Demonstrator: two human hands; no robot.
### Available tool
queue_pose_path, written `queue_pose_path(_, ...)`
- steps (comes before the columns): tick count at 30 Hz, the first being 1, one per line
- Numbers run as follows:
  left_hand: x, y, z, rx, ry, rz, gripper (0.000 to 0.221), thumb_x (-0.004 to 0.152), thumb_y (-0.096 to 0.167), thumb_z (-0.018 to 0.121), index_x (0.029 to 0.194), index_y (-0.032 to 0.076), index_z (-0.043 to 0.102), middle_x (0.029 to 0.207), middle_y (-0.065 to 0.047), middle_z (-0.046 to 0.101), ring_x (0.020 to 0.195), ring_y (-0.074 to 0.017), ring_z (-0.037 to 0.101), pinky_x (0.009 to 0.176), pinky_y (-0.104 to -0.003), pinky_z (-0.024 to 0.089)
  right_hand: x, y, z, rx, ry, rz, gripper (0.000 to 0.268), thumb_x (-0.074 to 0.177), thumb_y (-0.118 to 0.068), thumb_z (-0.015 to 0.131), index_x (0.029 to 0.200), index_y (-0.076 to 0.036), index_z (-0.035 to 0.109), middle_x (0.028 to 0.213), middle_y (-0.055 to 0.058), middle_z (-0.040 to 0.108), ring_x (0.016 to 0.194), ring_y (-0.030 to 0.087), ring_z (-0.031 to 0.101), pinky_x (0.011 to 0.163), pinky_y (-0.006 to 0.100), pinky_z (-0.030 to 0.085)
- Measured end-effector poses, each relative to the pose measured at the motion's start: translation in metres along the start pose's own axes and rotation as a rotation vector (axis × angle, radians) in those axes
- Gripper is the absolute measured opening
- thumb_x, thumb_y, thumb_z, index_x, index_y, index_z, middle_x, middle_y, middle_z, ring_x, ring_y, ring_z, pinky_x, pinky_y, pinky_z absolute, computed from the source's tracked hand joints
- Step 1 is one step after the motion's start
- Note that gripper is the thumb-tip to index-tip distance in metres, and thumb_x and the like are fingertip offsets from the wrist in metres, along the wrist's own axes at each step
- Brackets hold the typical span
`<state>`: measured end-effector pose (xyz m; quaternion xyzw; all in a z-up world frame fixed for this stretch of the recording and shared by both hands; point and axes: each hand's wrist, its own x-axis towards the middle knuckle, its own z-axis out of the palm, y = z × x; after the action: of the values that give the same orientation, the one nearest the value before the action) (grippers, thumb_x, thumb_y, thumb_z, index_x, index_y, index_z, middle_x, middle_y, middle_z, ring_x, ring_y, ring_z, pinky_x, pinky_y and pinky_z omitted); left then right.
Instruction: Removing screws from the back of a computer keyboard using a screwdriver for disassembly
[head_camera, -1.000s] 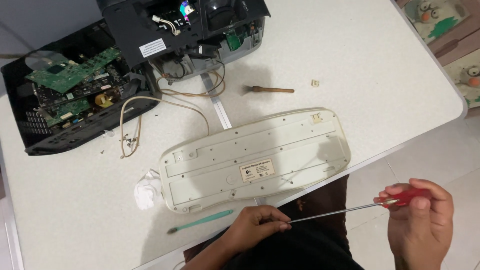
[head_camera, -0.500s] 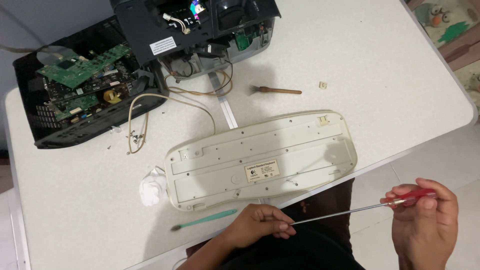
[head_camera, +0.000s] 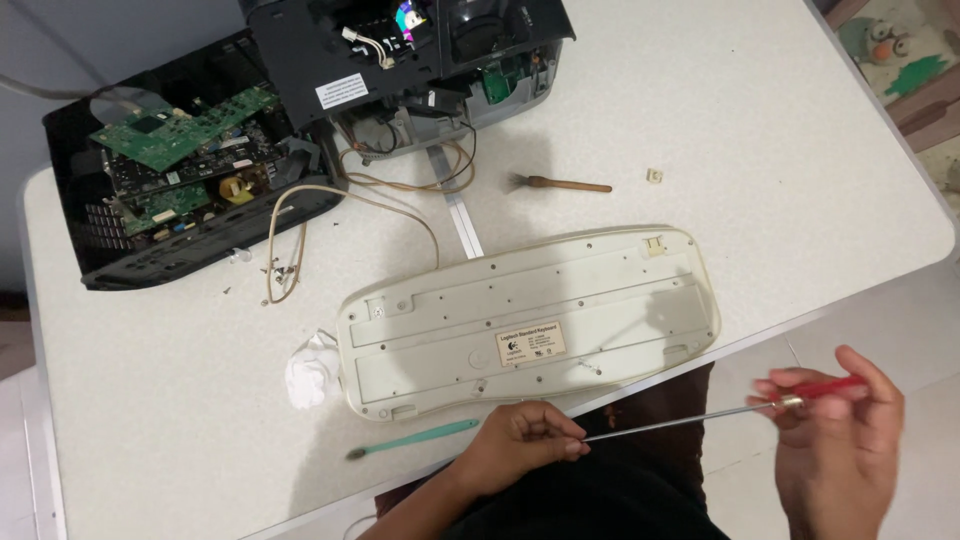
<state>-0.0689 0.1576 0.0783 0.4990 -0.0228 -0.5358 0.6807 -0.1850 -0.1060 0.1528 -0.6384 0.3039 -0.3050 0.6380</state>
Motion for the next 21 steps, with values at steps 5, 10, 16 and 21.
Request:
queue_pose_path(5, 0.001, -0.004, 0.000, 0.088, 0.063, 0.048, 0.016, 0.089, 0.009, 0.081, 0.103, 0.004, 0.076, 0.096, -0.007, 0.080, 0.091, -0.0082, 0.074, 0.084, -0.017, 0.058, 0.002, -0.003, 0.011, 0.021, -0.026, 0.168, 0.047, 0.111, -0.025, 0.047, 0.156, -0.018, 0.036, 0.118, 0.024, 0.061, 0.097, 0.037, 0.066, 0.086, 0.038, 0.054)
queue_pose_path(10, -0.002, 0.003, 0.003, 0.198, 0.116, 0.017, 0.014, 0.090, 0.014, 0.082, 0.102, 0.009, 0.078, 0.091, 0.000, 0.079, 0.085, -0.0024, 0.070, 0.077, -0.015, 0.053, 0.000, 0.005, 0.008, 0.059, -0.031, 0.175, 0.044, 0.111, -0.026, 0.048, 0.152, -0.018, 0.036, 0.115, 0.026, 0.062, 0.096, 0.039, 0.066, 0.086, 0.041, 0.055)
queue_pose_path(16, 0.005, 0.013, 0.008, 0.247, 0.117, 0.084, 0.017, 0.089, 0.019, 0.082, 0.105, 0.011, 0.078, 0.095, 0.003, 0.077, 0.086, -0.0016, 0.067, 0.079, -0.015, 0.051, 0.009, 0.011, 0.009, 0.088, -0.027, 0.224, 0.056, 0.108, -0.016, 0.049, 0.159, -0.022, 0.029, 0.116, 0.027, 0.060, 0.099, 0.036, 0.063, 0.088, 0.038, 0.052)
queue_pose_path(21, 0.010, 0.060, 0.027, 0.271, -0.033, 0.050, 0.074, 0.073, 0.020, 0.085, 0.142, 0.011, 0.059, 0.108, -0.013, 0.078, 0.105, -0.0145, 0.074, 0.094, -0.024, 0.056, 0.021, 0.074, -0.012, 0.340, 0.071, 0.478, 0.036, 0.107, -0.021, 0.056, 0.142, -0.028, 0.049, 0.118, 0.013, 0.063, 0.105, 0.022, 0.067, 0.093, 0.028, 0.056)
